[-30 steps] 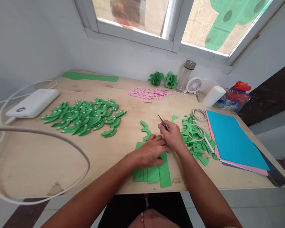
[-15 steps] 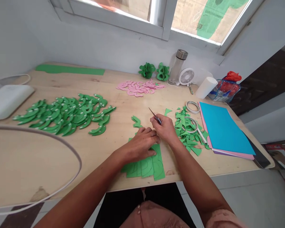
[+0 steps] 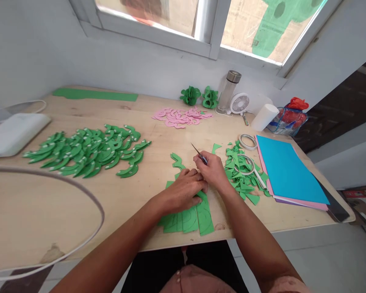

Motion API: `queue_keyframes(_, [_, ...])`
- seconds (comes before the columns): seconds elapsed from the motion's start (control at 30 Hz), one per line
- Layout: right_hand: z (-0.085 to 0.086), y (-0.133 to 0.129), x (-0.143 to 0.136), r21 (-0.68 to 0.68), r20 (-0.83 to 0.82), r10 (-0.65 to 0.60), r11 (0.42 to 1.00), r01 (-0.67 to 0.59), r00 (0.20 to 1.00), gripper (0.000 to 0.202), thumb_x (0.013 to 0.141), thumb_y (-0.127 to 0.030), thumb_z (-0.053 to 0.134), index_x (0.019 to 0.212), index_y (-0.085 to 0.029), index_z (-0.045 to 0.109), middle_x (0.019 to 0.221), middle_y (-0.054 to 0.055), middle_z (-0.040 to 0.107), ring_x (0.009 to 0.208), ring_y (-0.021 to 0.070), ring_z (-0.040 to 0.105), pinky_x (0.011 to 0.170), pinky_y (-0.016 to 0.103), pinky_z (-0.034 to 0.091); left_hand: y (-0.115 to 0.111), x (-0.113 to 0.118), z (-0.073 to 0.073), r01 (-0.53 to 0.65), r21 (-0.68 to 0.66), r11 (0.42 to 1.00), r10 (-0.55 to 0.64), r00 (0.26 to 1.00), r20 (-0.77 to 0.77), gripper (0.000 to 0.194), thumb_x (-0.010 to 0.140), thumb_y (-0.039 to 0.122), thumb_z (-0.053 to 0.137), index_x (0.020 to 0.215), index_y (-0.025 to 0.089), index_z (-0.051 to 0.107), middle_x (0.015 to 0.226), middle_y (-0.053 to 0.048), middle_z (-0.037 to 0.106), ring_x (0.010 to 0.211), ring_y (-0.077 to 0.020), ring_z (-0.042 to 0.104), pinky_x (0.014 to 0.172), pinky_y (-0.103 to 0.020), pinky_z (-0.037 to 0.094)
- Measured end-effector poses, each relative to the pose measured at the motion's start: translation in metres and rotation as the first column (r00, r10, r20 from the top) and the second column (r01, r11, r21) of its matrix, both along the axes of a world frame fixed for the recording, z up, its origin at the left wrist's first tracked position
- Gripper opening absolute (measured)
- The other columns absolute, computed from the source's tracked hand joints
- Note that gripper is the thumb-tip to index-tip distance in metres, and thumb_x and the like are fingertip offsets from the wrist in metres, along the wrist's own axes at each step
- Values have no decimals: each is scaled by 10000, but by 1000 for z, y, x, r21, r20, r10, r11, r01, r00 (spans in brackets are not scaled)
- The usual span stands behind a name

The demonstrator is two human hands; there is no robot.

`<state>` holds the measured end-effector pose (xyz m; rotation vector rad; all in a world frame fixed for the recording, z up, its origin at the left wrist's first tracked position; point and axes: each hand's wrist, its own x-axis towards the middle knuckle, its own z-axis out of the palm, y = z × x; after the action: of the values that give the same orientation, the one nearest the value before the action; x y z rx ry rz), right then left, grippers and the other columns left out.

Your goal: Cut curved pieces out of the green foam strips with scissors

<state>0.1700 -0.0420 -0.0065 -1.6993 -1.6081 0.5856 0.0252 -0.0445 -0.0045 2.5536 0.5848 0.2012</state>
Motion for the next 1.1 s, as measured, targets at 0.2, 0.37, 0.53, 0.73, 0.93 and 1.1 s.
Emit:
queue_keyframes(0.2, [-2, 0, 0, -2, -16, -5, 1000, 5, 1000, 224, 832, -327, 508, 647, -206, 544, 579, -26, 504, 565, 139, 448, 548, 249, 313, 1, 1, -5, -5, -37, 999, 7, 999, 41, 166, 694, 77, 588, 808, 199, 597, 954, -47, 641, 1004, -259, 531, 889, -409, 357])
queue_keyframes(0.37, [-2, 1, 4, 14, -80, -21, 1000, 22, 997, 208, 829, -333, 516, 673, -202, 560, 575, -24, 533, 556, 139, 468, 544, 248, 334, 4, 1, -8, -44, -124, 991, 59, 991, 122, 251, 668, 48, 525, 857, 205, 579, 909, -37, 636, 956, -238, 552, 909, -420, 383])
queue_keyframes(0.53, [2, 2, 8, 4, -299, -38, 999, 41, 953, 245, 804, -388, 553, 657, -192, 568, 539, -31, 514, 528, 135, 456, 523, 250, 351, 15, -6, -4, -101, -412, 906, 245, 917, 314, 222, 711, 115, 527, 911, 206, 554, 882, -10, 609, 833, -175, 544, 777, -319, 452])
queue_keyframes(0.73, [4, 0, 6, -87, -512, 38, 992, -96, 858, 350, 782, -495, 589, 641, -175, 593, 507, -45, 462, 434, 96, 321, 429, 240, 246, 28, -13, 1, -78, -739, 669, 591, 658, 467, 247, 716, 246, 658, 936, 183, 567, 838, -25, 629, 791, -164, 586, 688, -277, 461])
queue_keyframes(0.93, [7, -3, 2, -110, -519, 46, 987, -120, 854, 247, 694, -397, 694, 678, -171, 598, 557, -50, 458, 509, 101, 380, 479, 227, 299, 28, -14, 5, -122, -856, 502, 800, 440, 407, 353, 624, 257, 767, 923, 180, 596, 746, 16, 612, 695, -123, 579, 612, -226, 448])
queue_keyframes(1.1, [7, -3, -3, -86, -558, -3, 995, -55, 830, 276, 665, -416, 701, 653, -173, 570, 533, -52, 442, 489, 101, 375, 462, 230, 307, 27, -11, 4, -99, -895, 435, 838, 409, 361, 423, 629, 319, 778, 981, 174, 594, 638, 38, 597, 560, -116, 565, 535, -230, 442])
